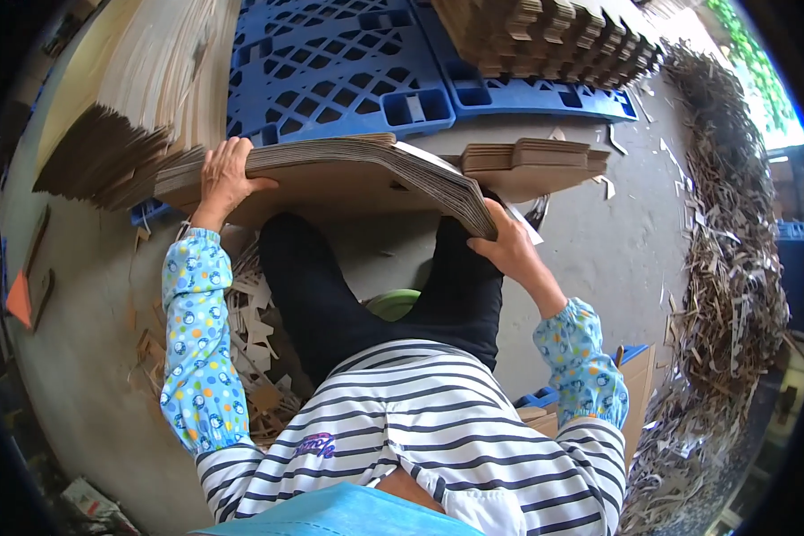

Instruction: Moving a pallet of cardboard with a pallet jack, then sitting on a stool and stripping waste material from die-cut cardboard sheets.

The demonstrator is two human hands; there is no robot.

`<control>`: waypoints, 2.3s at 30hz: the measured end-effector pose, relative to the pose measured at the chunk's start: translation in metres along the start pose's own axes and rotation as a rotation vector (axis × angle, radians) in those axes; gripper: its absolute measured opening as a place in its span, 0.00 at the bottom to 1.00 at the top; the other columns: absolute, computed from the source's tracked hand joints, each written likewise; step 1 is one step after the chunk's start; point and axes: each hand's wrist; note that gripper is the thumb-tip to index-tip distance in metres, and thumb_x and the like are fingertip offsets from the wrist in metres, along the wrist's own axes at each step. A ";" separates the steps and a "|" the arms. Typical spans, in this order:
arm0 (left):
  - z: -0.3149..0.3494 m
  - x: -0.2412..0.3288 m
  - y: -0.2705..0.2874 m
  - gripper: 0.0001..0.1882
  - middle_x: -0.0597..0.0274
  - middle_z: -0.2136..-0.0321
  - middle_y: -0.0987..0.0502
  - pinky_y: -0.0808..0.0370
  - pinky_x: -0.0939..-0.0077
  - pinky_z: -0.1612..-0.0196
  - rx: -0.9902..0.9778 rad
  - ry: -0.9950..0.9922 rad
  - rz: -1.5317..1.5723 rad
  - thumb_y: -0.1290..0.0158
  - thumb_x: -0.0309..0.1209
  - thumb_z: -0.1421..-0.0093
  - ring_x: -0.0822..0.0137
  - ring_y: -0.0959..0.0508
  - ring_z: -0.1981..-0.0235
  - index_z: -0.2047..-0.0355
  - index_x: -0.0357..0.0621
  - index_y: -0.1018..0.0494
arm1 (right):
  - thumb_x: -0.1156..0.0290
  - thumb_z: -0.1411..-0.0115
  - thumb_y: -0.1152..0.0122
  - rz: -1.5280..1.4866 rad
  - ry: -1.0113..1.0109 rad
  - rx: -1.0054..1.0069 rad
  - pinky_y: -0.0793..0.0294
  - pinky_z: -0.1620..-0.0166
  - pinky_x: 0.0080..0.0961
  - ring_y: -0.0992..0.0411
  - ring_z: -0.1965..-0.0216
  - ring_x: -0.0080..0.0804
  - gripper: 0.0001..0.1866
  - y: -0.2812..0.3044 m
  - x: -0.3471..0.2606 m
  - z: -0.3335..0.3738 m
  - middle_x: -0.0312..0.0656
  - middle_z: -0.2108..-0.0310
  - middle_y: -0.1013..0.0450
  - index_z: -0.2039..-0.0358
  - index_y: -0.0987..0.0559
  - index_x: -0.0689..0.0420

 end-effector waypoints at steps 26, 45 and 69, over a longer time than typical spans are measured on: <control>0.052 -0.081 0.037 0.31 0.61 0.58 0.30 0.41 0.63 0.48 -0.244 0.076 0.025 0.35 0.40 0.61 0.57 0.32 0.52 0.56 0.50 0.35 | 0.55 0.47 0.39 0.217 0.628 -0.197 0.30 0.61 0.38 0.30 0.62 0.44 0.20 -0.065 -0.088 -0.062 0.47 0.66 0.28 0.62 0.25 0.57; 0.309 0.012 -0.078 0.28 0.45 0.66 0.29 0.33 0.57 0.58 0.521 1.173 0.095 0.35 0.37 0.57 0.43 0.30 0.62 0.61 0.34 0.33 | 0.37 0.58 0.38 0.599 0.540 0.070 0.32 0.55 0.39 0.28 0.59 0.42 0.34 -0.124 -0.144 -0.198 0.46 0.66 0.27 0.65 0.27 0.57; 0.053 0.130 -0.169 0.32 0.64 0.63 0.30 0.35 0.68 0.55 0.451 1.777 2.356 0.58 0.62 0.44 0.68 0.31 0.61 0.55 0.46 0.36 | 0.48 0.59 0.30 0.379 0.479 0.468 0.29 0.72 0.32 0.26 0.75 0.41 0.29 0.115 -0.114 -0.143 0.48 0.75 0.26 0.65 0.28 0.57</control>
Point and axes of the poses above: each hand's wrist, its own z-axis away from the middle knuckle, its own y-axis out of the back of the hand, x = y × z
